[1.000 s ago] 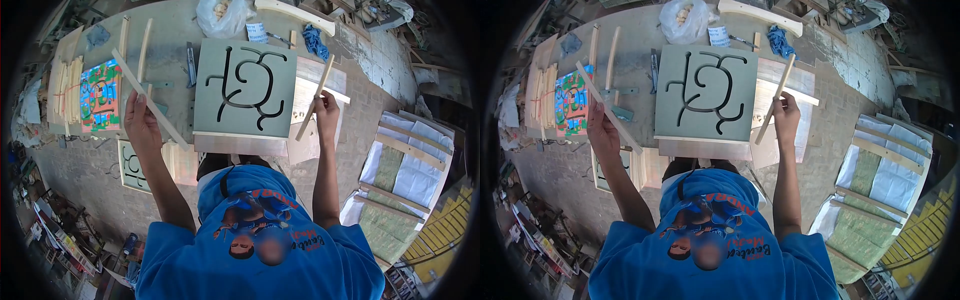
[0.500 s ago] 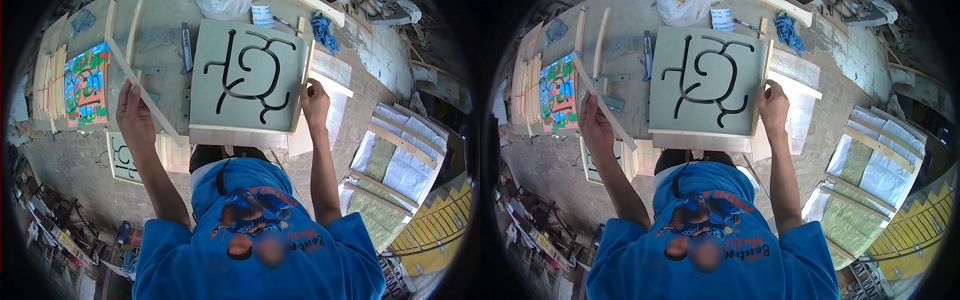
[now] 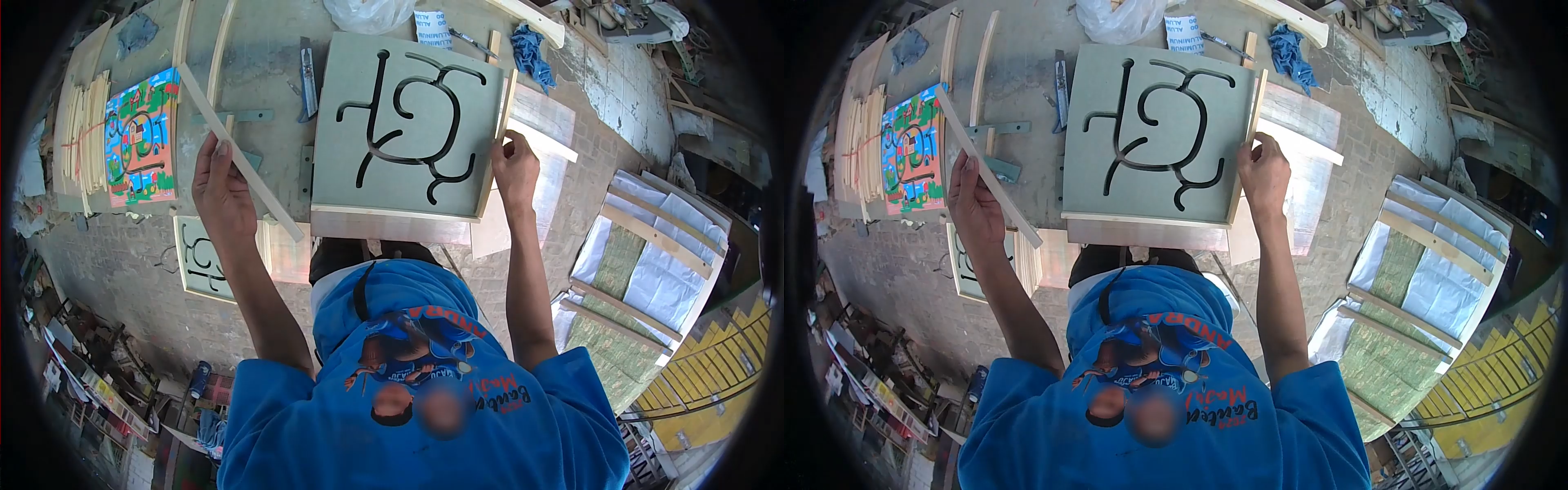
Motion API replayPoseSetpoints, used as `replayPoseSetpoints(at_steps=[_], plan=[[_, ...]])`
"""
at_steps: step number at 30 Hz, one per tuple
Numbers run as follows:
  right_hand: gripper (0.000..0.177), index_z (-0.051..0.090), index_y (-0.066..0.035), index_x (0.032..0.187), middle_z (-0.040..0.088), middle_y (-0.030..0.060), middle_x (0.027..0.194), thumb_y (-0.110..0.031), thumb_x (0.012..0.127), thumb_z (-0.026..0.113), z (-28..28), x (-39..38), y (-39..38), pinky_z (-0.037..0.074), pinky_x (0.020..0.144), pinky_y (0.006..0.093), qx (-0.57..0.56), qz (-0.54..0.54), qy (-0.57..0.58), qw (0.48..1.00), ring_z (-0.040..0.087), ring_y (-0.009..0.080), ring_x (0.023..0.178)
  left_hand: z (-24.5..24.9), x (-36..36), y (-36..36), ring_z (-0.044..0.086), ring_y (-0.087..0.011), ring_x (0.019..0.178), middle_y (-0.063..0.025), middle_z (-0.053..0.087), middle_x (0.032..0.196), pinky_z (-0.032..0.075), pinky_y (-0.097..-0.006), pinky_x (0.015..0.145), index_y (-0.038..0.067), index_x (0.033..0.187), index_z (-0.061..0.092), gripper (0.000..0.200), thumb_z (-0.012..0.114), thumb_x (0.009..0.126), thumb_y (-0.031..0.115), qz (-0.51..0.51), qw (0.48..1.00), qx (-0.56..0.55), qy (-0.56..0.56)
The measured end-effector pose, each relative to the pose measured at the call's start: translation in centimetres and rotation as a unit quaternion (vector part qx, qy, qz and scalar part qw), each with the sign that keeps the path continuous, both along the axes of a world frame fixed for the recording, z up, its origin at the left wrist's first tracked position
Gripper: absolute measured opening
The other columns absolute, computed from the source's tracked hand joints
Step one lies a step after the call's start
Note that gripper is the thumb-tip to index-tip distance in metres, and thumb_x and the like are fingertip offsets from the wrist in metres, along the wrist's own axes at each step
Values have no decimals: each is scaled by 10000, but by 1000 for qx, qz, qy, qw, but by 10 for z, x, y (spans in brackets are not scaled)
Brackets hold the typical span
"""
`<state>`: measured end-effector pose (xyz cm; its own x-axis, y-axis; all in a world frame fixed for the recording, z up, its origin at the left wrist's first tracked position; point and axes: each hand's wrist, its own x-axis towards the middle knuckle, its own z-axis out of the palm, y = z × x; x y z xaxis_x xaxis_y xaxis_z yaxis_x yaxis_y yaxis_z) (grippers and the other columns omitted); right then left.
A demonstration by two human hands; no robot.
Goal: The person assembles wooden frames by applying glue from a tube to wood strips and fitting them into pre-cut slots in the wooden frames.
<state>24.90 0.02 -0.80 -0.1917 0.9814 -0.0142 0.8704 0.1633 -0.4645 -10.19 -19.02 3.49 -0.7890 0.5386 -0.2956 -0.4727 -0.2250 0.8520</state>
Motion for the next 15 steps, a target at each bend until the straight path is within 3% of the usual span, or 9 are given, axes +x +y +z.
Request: replayPoseSetpoints(at_steps=[13,15], plan=[[264,664,30,1001,672,179,780,-158,819,635,-2,3,-1,528,631,385,-5,3,6,1000,662,294,650,1,-1,0,650,-92,846,-99,656,1000,538,-208,735,-82,1266,507,361,578,928,26,2,1000,-4,4],[269,662,27,1016,680,172,773,-162,826,631,-4,4,-1,531,639,370,-4,8,0,1000,669,281,652,-5,-3,-3,667,-119,939,-127,654,1089,571,-206,798,-77,1295,481,375,552,942,29,-20,1000,18,11]])
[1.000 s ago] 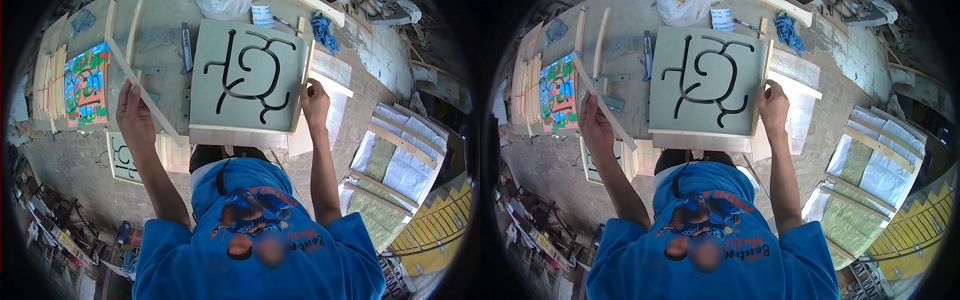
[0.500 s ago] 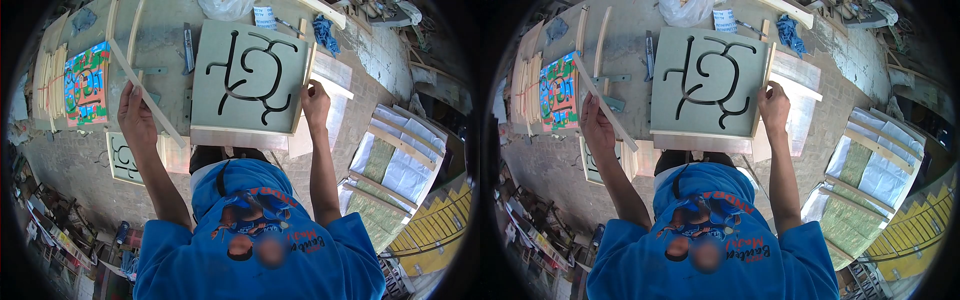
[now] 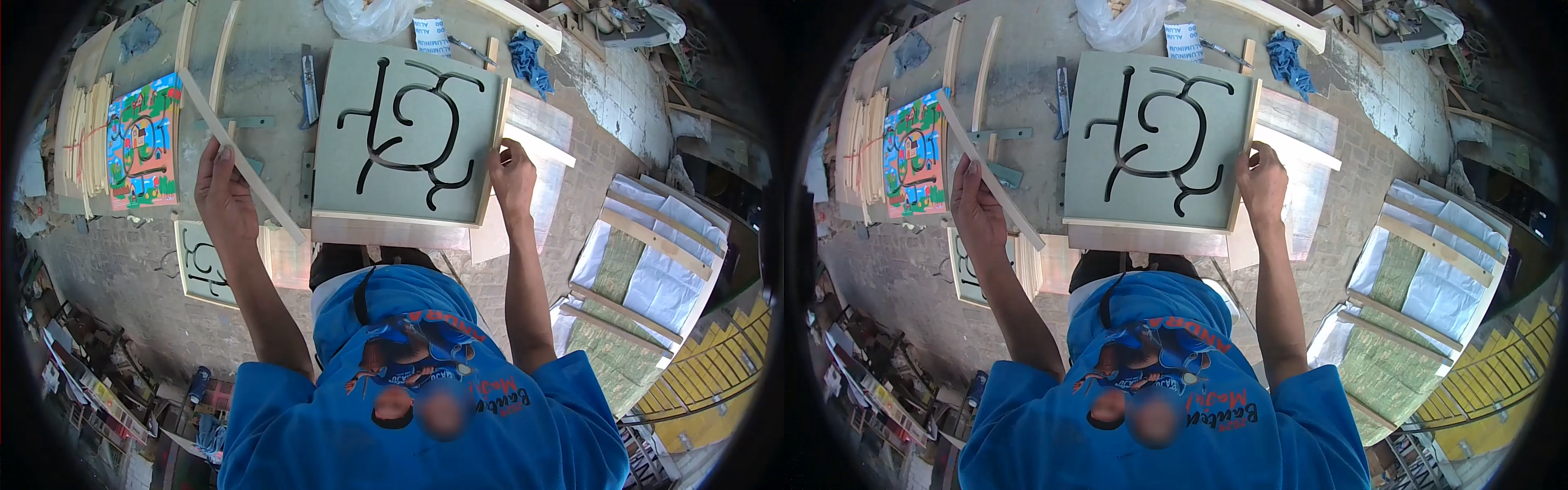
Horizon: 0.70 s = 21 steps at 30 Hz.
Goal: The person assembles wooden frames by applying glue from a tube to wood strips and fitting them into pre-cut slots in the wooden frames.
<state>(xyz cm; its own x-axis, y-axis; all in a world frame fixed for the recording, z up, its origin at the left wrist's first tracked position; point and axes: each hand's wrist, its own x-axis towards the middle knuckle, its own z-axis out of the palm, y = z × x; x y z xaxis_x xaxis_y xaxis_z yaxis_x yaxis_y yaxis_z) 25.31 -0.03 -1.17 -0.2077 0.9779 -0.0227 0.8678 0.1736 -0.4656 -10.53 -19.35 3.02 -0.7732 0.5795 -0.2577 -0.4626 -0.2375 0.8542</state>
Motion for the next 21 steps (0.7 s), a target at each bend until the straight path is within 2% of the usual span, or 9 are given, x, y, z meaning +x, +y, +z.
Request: replayPoseSetpoints(at_steps=[8,10,17,19,21], plan=[[271,659,21,1023,693,168,785,-165,828,628,-3,-1,0,539,656,362,-5,2,-6,1000,683,274,670,-2,-1,1,661,-112,943,-126,654,1082,568,-207,805,-79,1294,481,378,557,942,35,-16,1000,15,-5],[265,660,25,990,680,182,816,-179,824,631,-3,-2,1,537,649,394,-6,4,2,1000,672,310,683,-1,-1,1,660,-112,945,-127,654,1081,567,-207,807,-80,1294,481,377,557,942,34,-18,1000,19,-5],[273,658,24,1001,679,179,814,-181,822,630,-4,-3,1,537,656,400,-18,-1,-5,1000,672,315,688,-4,-3,2,662,-115,946,-126,656,1080,569,-207,803,-76,1289,488,370,557,941,29,-13,1000,7,-10],[285,661,20,1030,694,167,783,-178,829,618,-4,-4,1,540,667,359,-19,-2,-12,1000,685,272,680,-5,-3,1,662,-116,946,-126,656,1081,570,-205,801,-74,1287,491,369,560,939,28,-18,1000,16,-14],[292,660,23,1033,694,169,783,-183,830,618,-5,-3,1,540,667,358,-24,-2,-11,1000,685,272,679,-5,-3,2,665,-119,942,-131,656,1079,572,-204,802,-74,1291,487,374,559,937,22,-15,999,20,-19]])
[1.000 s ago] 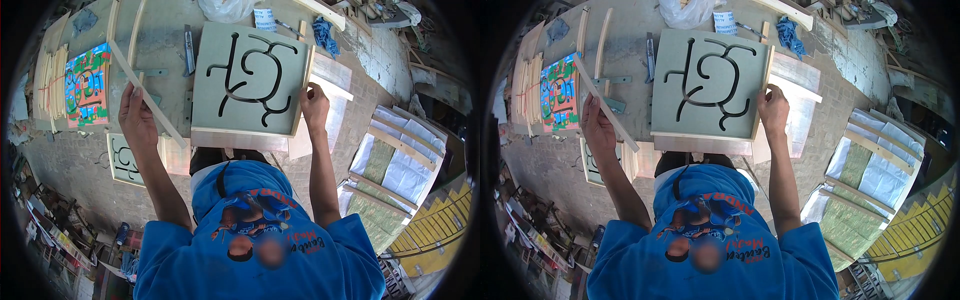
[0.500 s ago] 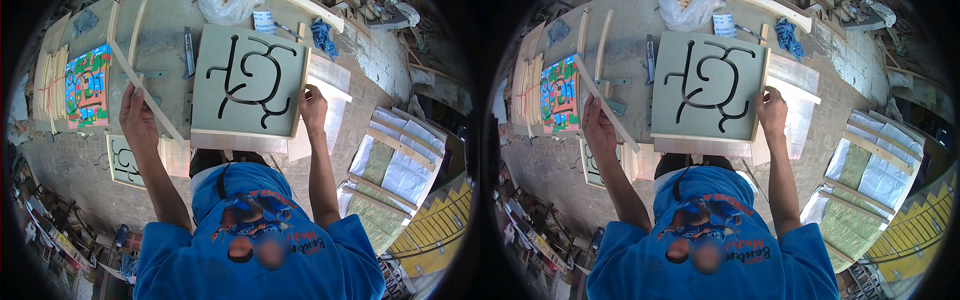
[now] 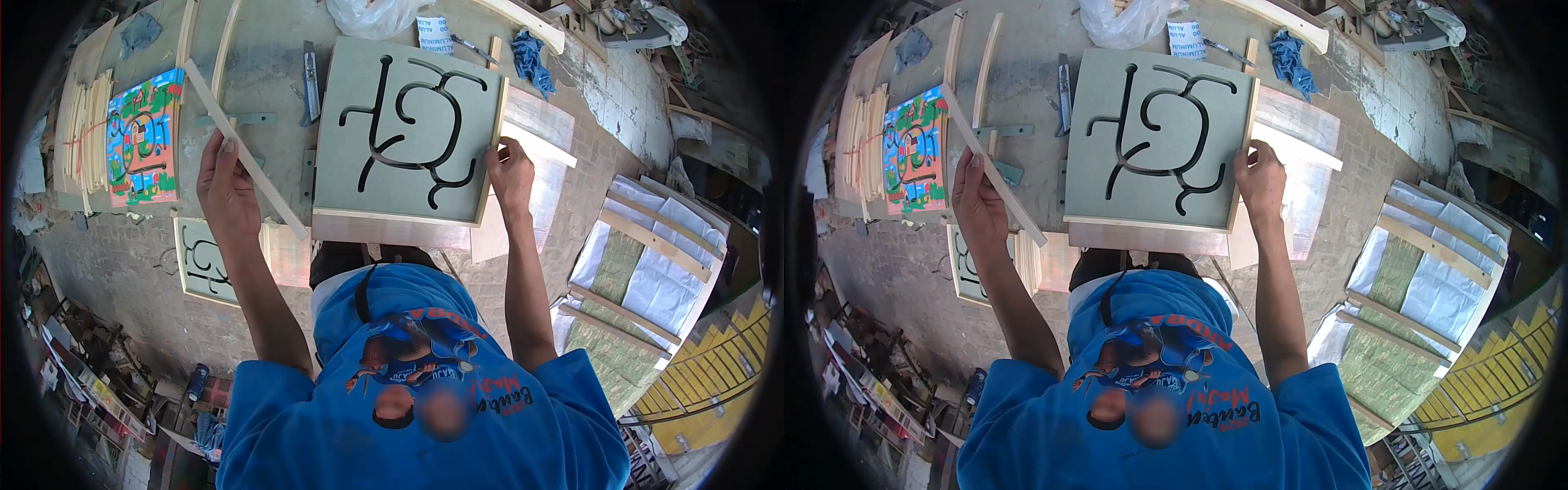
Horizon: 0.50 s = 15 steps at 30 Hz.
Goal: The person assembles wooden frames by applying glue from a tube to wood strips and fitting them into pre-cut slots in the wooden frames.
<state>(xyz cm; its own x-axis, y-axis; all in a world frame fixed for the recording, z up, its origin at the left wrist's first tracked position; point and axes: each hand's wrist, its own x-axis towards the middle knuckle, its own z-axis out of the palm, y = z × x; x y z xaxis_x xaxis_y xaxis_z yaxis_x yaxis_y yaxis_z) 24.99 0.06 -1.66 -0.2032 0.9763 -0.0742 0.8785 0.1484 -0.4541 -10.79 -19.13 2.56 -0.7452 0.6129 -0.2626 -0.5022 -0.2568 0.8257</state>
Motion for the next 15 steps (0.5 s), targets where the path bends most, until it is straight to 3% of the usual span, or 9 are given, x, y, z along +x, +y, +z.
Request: replayPoseSetpoints(at_steps=[10,12,13,15], plan=[[316,658,30,1058,691,167,764,-197,841,623,-2,2,-1,538,659,351,-9,-2,8,1000,683,258,667,0,7,2,664,-125,952,-132,657,1078,577,-204,797,-76,1284,486,363,553,941,23,-13,1000,-4,-3],[320,658,37,1047,688,178,772,-205,839,630,-1,3,-1,541,656,372,-6,-4,15,1000,681,286,667,2,10,6,647,-83,861,-97,657,1028,534,-157,680,-66,1275,502,359,570,935,29,-1,999,-35,7],[325,659,43,1035,684,190,779,-213,836,637,-2,2,-1,543,653,394,-4,-5,23,1000,679,315,667,1,10,8,647,-83,861,-97,657,1028,534,-157,680,-66,1275,502,359,570,935,29,1,999,-37,12],[402,652,52,1070,681,180,762,-288,854,661,-4,4,-2,535,643,378,-9,-23,22,999,675,293,656,-2,8,10,590,-45,766,-44,642,968,448,-150,606,-46,1264,527,364,601,922,52,-29,995,-90,43]])
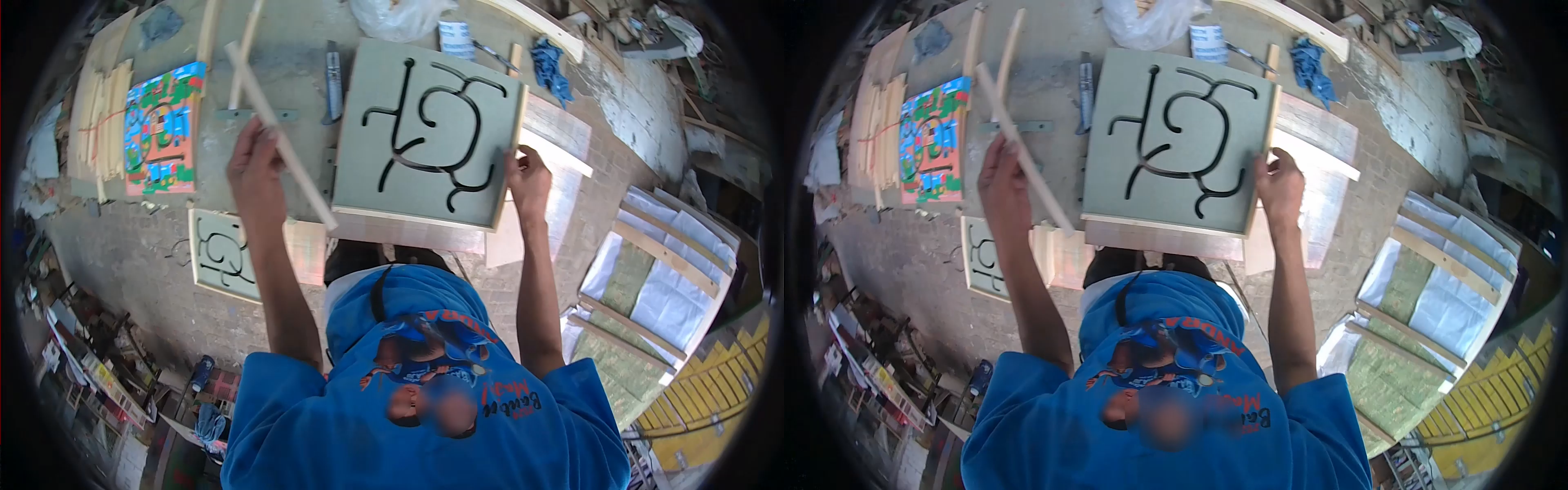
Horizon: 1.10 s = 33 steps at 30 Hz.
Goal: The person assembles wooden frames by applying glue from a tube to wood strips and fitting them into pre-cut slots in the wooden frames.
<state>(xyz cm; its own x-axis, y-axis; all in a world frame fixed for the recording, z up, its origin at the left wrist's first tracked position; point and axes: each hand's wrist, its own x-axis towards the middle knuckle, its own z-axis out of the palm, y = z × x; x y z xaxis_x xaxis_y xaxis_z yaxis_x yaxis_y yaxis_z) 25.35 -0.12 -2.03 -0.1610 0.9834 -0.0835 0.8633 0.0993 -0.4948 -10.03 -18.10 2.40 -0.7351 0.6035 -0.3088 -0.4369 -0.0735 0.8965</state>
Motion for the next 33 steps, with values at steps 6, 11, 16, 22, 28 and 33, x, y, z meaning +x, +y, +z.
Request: replayPoseSetpoints(at_steps=[6,11,16,22,28,33], plan=[[433,640,44,1128,664,164,760,-319,893,637,14,4,-2,509,635,342,8,-78,73,994,639,216,651,-8,2,41,615,-117,676,-60,662,784,490,-260,613,19,1106,668,299,672,830,133,-61,930,-162,324],[402,637,51,1126,652,161,793,-290,913,609,20,20,-13,502,620,312,21,-104,127,986,612,180,690,-17,12,68,655,-242,688,-131,676,798,521,-348,660,31,1065,682,323,689,765,150,-150,861,-211,438],[369,644,42,1131,663,130,809,-256,916,601,10,47,-23,477,648,292,23,-126,154,980,577,154,700,-40,23,72,650,-261,654,-117,658,774,519,-367,649,43,1077,684,349,698,747,157,-174,817,-217,505],[342,644,32,1140,601,65,717,-229,926,589,7,64,-34,412,553,253,8,-148,172,974,501,100,610,-48,29,69,655,-280,728,-111,666,816,523,-397,689,62,1080,687,350,697,750,180,-192,796,-250,517],[313,646,27,1139,573,45,694,-195,928,579,5,65,-38,387,533,237,12,-146,201,969,470,82,588,-47,27,70,657,-282,744,-102,666,840,522,-407,695,73,1075,688,339,686,757,191,-190,785,-277,521],[308,645,42,1127,578,50,707,-182,930,571,5,62,-39,396,545,245,17,-146,207,967,477,86,603,-43,28,69,663,-312,776,-124,665,898,534,-429,711,53,1072,679,323,643,762,138,-209,781,-280,518]])
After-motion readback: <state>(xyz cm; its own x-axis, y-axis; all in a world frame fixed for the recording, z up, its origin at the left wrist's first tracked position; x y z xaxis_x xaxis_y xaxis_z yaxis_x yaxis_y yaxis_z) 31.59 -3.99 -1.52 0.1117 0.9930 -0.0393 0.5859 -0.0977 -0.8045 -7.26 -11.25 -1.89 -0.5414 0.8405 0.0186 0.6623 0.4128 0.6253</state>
